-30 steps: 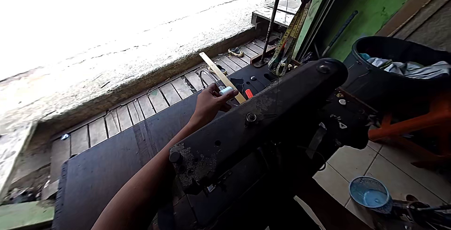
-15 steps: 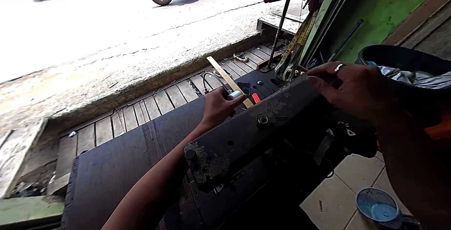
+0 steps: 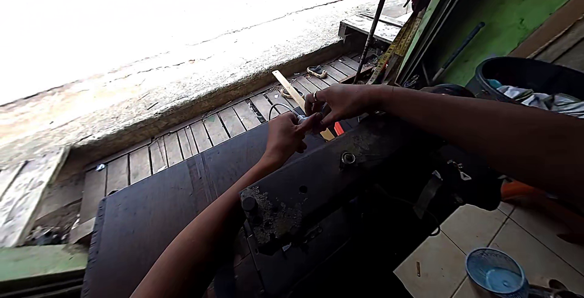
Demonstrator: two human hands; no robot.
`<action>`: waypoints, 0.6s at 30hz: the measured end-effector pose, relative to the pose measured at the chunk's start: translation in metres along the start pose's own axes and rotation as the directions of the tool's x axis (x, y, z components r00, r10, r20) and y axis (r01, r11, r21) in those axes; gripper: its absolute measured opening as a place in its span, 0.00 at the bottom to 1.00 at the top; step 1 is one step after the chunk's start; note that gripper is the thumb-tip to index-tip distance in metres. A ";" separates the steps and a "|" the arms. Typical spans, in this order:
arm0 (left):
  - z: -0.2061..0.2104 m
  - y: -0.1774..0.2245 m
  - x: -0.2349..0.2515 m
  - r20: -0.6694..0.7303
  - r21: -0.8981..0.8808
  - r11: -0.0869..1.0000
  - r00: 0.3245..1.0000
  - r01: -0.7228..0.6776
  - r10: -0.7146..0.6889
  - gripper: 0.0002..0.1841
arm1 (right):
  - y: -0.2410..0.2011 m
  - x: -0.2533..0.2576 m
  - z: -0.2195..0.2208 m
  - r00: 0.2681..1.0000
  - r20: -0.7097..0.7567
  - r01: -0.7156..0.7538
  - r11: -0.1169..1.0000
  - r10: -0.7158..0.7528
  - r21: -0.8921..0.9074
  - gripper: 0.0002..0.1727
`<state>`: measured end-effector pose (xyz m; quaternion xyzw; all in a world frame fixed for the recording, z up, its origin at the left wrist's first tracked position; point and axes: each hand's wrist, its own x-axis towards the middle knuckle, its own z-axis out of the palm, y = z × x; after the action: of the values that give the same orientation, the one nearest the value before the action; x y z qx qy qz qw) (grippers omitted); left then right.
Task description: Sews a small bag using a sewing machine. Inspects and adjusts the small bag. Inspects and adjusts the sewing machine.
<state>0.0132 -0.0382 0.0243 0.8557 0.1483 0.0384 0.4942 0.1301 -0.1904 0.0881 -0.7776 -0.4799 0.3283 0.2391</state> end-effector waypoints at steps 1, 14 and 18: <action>0.000 0.000 0.000 -0.003 0.001 1.000 1.000 0.005 -0.005 0.25 | 0.002 0.002 0.001 0.999 -0.012 0.030 0.996 -0.031 -0.080 0.25; -0.041 0.010 -0.029 0.093 0.100 0.978 0.981 -0.180 0.171 0.38 | -0.016 0.006 0.003 0.989 -0.081 -0.136 0.982 0.126 -0.130 0.18; -0.070 0.007 0.004 -0.034 0.480 0.782 0.882 -0.398 0.470 0.30 | -0.004 -0.003 -0.004 0.953 -0.060 -0.281 0.941 0.296 0.188 0.19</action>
<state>0.0039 0.0181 0.0653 0.9532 -0.0113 0.1805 0.2424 0.1297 -0.1917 0.0951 -0.8289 -0.3187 0.3666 0.2774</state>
